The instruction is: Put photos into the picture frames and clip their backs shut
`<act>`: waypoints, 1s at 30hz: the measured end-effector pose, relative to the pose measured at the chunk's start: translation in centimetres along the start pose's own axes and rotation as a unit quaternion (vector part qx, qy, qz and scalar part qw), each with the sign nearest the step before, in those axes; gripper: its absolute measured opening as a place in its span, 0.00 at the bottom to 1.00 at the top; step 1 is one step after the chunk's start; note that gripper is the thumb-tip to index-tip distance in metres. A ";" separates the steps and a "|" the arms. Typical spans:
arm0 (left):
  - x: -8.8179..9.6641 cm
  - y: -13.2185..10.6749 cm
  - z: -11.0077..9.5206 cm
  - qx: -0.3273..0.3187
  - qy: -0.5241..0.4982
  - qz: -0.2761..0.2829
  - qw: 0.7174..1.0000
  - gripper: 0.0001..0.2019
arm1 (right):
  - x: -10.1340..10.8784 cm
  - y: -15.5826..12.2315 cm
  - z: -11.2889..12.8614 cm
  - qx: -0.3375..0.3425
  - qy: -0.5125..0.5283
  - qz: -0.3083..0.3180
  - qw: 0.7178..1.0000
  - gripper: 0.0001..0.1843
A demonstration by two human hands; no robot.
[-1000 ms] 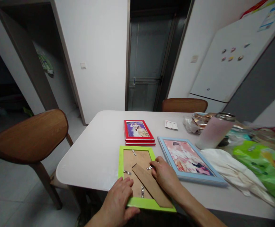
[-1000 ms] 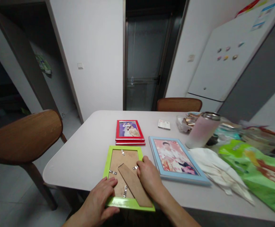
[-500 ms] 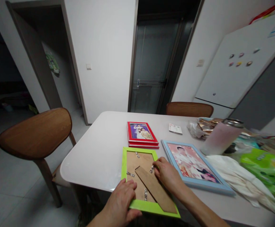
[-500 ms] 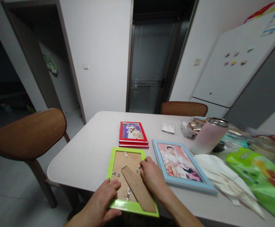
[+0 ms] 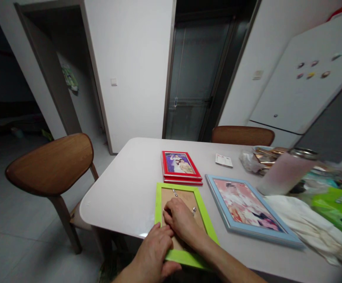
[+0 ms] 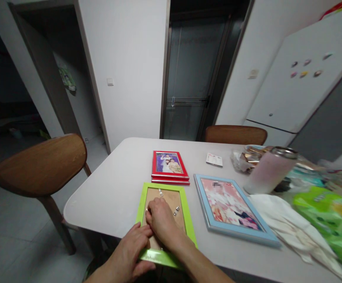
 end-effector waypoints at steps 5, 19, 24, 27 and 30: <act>-0.2 -0.1 0.2 0.000 0.002 -0.001 1.000 0.17 | 2.0 -1.5 -0.6 0.048 0.041 0.050 0.997 0.09; -0.4 -0.4 0.4 -0.004 0.022 -0.007 1.000 0.14 | 2.4 -6.4 -1.4 0.078 0.033 0.086 0.993 0.04; -0.3 -0.3 0.3 -0.004 0.022 -0.002 1.000 0.17 | 3.1 -3.7 -2.5 0.042 0.046 0.031 0.998 0.09; -0.3 -0.3 0.4 -0.016 0.021 -0.010 1.000 0.17 | 3.2 -0.7 -4.5 -0.041 -0.022 -0.011 0.999 0.14; -0.4 -0.3 0.5 -0.027 0.032 -0.015 0.999 0.18 | 2.3 1.7 -5.6 -0.084 -0.064 -0.017 0.994 0.14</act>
Point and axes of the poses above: each hand's wrist, its own y-axis towards the middle knuckle, its own x-axis out of the back of the hand, z = x × y, the point moved 5 cm from there along y, towards the middle knuckle, and after that the axes turned 10 degrees about z, right-handed, at the moved point
